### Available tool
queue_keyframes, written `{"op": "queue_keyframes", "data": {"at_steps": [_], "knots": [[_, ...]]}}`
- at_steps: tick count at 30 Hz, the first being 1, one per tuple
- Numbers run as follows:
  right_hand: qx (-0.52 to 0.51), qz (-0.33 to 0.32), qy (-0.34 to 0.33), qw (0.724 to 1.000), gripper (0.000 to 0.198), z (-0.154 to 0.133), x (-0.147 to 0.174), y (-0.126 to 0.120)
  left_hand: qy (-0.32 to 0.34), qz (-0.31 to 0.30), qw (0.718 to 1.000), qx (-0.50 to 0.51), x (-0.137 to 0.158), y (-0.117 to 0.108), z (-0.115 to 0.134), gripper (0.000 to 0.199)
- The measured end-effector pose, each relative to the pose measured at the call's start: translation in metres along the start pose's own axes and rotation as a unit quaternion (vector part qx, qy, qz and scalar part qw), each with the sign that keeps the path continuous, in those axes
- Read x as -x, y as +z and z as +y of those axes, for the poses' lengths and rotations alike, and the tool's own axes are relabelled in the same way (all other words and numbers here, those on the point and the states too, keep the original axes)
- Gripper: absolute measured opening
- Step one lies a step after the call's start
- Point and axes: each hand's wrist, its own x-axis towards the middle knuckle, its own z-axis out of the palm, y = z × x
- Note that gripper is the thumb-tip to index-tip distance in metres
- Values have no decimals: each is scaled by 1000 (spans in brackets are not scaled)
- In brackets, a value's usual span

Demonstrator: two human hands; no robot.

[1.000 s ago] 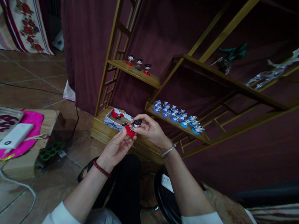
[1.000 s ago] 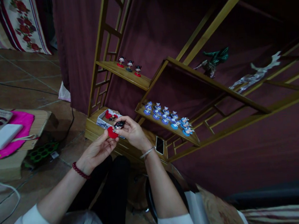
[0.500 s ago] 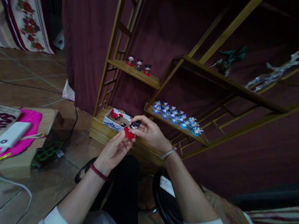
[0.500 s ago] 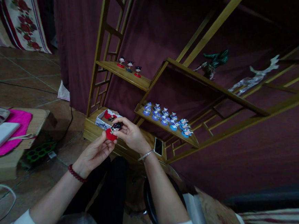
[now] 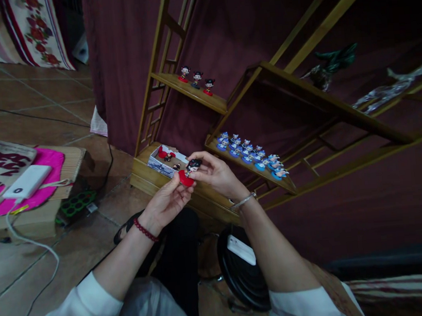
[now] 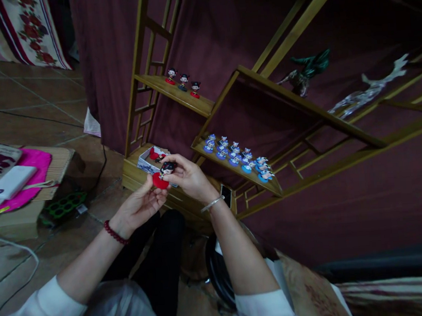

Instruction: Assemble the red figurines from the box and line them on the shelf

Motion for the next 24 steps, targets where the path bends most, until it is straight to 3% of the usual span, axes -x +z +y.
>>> {"op": "queue_keyframes", "data": {"at_steps": [12, 24], "knots": [[-35, 18, 25, 999, 37, -1, 0, -2, 10, -2, 1000, 5, 2, 3, 1, 23], [-62, 16, 4, 998, 37, 10, 1, -10, 28, 0, 1000, 3, -4, 5, -2, 20]]}}
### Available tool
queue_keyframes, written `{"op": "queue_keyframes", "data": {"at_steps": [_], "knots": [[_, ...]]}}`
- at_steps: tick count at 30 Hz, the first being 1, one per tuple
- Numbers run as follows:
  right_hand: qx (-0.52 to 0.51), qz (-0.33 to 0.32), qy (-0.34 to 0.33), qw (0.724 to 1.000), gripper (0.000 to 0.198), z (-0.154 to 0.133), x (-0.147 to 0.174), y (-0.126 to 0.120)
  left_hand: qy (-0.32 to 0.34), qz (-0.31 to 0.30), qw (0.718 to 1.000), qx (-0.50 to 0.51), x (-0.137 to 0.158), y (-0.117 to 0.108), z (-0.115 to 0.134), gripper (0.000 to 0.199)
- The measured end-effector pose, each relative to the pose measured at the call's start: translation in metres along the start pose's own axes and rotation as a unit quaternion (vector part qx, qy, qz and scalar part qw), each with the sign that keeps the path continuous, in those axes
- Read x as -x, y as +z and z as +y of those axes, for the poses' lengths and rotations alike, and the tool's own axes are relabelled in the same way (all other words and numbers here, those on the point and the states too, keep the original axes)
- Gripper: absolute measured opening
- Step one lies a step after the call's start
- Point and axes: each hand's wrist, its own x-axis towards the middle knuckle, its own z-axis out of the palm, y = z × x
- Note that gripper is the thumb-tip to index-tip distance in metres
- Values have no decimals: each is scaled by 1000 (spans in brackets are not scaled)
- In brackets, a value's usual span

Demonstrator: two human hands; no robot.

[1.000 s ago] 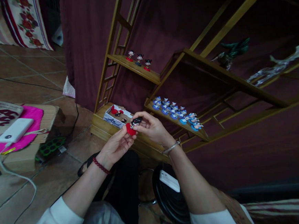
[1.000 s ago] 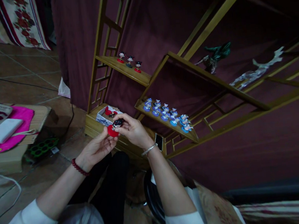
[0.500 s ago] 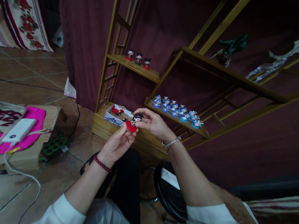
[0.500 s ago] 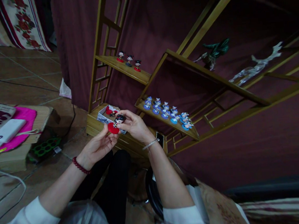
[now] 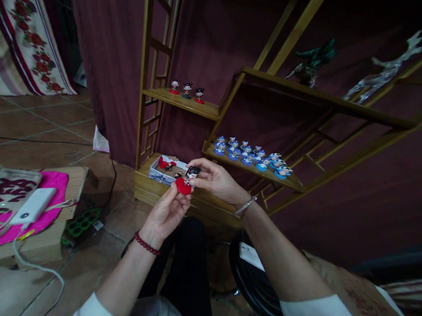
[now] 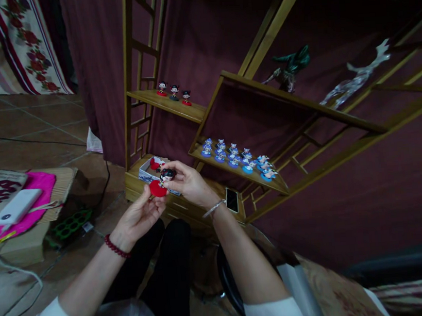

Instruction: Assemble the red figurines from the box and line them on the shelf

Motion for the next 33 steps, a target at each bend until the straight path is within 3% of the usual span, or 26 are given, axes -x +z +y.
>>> {"op": "queue_keyframes", "data": {"at_steps": [8, 24, 33], "knots": [[-3, 9, -13, 1000, 34, 0, 2, 0, 8, 15, 1000, -19, -2, 0, -3, 19], [84, 8, -31, 996, 31, -8, 3, 13, 13, 3, 1000, 0, 3, -1, -1, 15], [230, 6, -78, 970, 27, -17, 4, 26, 30, 9, 999, -10, 12, -7, 4, 15]]}}
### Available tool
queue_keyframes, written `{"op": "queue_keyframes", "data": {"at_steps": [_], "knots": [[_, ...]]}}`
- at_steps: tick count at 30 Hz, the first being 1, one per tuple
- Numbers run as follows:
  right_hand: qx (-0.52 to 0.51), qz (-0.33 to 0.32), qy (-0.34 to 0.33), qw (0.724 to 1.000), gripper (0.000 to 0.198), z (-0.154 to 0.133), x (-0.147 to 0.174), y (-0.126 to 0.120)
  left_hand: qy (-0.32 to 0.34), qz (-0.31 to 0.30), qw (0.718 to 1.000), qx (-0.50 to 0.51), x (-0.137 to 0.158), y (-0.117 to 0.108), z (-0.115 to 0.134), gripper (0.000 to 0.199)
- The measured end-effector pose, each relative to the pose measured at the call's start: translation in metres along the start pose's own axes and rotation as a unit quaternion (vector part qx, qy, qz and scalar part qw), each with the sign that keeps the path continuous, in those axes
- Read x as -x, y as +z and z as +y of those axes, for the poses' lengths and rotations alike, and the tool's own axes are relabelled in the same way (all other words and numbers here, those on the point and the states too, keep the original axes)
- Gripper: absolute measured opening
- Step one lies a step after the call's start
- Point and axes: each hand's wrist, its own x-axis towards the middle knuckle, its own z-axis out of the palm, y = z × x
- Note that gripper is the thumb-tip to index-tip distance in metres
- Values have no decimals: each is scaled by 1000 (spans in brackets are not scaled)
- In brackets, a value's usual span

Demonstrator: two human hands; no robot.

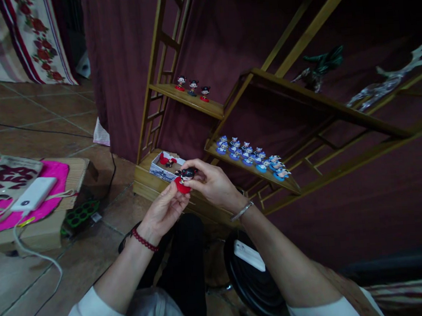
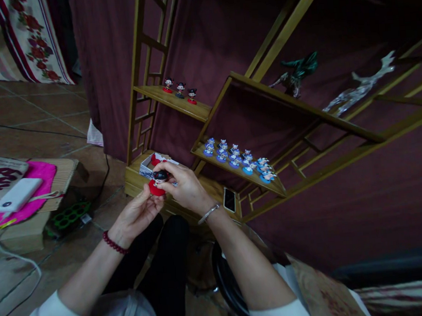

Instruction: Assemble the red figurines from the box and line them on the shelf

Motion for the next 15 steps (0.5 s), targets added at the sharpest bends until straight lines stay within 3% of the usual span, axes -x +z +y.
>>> {"op": "queue_keyframes", "data": {"at_steps": [15], "knots": [[108, -28, -89, 990, 25, -24, -1, 3, -10, -31, 999, 25, 11, 0, 7, 18]]}}
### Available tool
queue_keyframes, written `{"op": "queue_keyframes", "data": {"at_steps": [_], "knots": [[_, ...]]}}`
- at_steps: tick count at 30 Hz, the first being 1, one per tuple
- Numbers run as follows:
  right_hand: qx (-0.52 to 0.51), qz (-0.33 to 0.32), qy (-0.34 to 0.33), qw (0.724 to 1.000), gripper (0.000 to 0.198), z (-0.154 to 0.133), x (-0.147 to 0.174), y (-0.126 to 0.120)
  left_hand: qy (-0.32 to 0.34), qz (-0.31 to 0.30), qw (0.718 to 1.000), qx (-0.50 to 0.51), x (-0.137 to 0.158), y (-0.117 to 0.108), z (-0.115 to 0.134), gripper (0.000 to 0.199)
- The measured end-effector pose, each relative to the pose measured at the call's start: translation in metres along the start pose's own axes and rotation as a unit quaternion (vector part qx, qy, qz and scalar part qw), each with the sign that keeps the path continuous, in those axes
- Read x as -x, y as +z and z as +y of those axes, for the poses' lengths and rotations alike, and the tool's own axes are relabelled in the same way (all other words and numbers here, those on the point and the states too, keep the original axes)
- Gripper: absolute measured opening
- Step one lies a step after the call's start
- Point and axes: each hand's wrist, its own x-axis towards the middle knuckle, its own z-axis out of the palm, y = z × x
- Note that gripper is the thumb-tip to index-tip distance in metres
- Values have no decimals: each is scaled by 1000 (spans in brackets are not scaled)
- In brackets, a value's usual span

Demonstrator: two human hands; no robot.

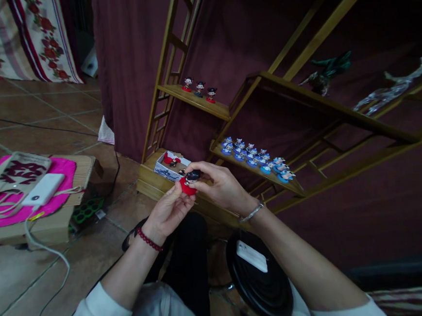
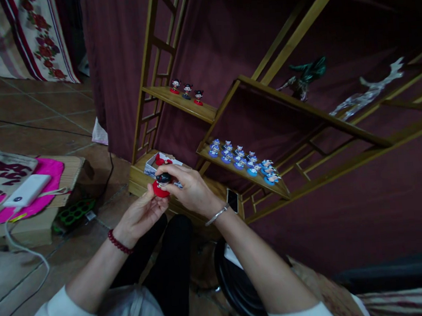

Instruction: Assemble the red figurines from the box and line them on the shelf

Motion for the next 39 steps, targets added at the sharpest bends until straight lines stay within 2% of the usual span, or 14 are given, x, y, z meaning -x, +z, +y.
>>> {"op": "queue_keyframes", "data": {"at_steps": [5, 11, 16, 26, 39], "knots": [[22, -15, -26, 999, 22, 0, 4, -2, -15, 15, 1000, 1, 3, 0, -4, 17], [26, -14, -5, 1000, 22, 3, 8, 1, -28, 41, 999, -4, 0, -4, -7, 17], [29, 14, 7, 999, 24, 12, 4, 5, -6, 52, 999, 4, -9, 0, -4, 15], [-66, 15, 48, 997, 35, 33, 4, 18, -3, 97, 995, -30, -15, -4, 3, 13], [-78, 24, 72, 994, 42, 46, 18, 8, -54, 107, 991, -52, -26, -7, -14, 14]]}}
